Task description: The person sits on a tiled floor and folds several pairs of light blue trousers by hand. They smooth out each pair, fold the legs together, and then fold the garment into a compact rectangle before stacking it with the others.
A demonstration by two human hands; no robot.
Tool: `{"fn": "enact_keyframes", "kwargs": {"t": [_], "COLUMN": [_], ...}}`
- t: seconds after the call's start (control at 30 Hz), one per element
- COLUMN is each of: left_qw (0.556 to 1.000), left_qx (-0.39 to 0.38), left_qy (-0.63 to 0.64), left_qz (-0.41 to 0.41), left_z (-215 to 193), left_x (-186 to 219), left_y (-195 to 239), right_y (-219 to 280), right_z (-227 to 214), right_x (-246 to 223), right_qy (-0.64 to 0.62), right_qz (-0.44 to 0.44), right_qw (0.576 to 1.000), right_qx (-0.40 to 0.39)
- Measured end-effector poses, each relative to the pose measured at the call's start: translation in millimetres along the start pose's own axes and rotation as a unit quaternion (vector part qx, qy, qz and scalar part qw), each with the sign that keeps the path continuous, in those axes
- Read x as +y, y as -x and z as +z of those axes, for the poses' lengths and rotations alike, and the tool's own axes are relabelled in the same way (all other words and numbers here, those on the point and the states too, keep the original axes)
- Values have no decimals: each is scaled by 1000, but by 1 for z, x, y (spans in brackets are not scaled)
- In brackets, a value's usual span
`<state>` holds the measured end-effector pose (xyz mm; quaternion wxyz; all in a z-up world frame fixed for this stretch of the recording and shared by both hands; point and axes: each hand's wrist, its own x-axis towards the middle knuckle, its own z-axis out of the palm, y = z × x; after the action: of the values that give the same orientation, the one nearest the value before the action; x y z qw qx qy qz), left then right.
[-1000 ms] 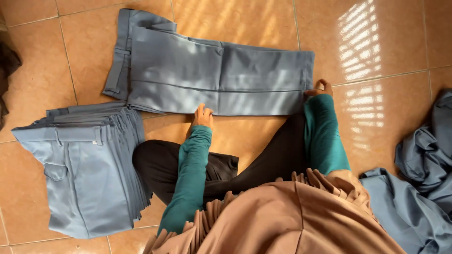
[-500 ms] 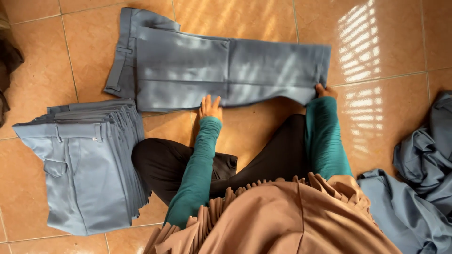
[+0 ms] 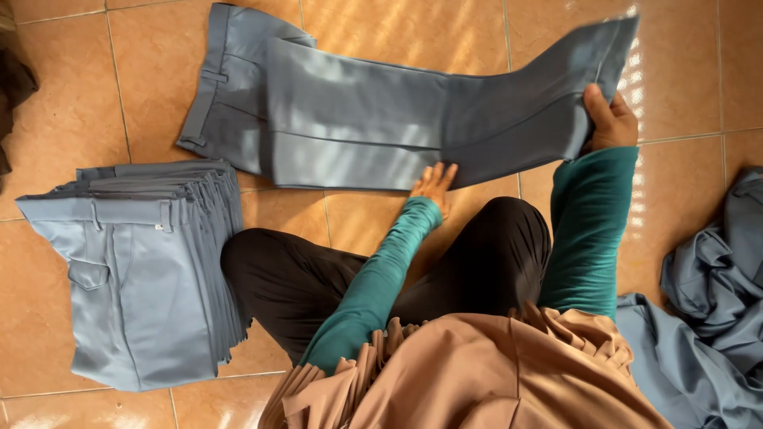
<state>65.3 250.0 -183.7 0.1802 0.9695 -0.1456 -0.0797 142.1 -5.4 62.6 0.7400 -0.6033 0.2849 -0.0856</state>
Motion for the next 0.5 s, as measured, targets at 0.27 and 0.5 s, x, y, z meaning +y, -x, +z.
{"fn": "enact_keyframes", "kwargs": {"t": [0.27,0.5], "left_qw": [442,794], "left_qx": [-127,64], "left_qy": [886,494], "left_qz": [-67,-348], "left_z": [148,14], "left_x": [-115,-206], "left_y": [-97,-16], "right_y": [-33,3], "right_z": [110,115], "right_x": [90,164], "right_qy": [195,55], "right_qz": [-188,15], "right_qw": [955,957], "right_qx": [-124,-284]}}
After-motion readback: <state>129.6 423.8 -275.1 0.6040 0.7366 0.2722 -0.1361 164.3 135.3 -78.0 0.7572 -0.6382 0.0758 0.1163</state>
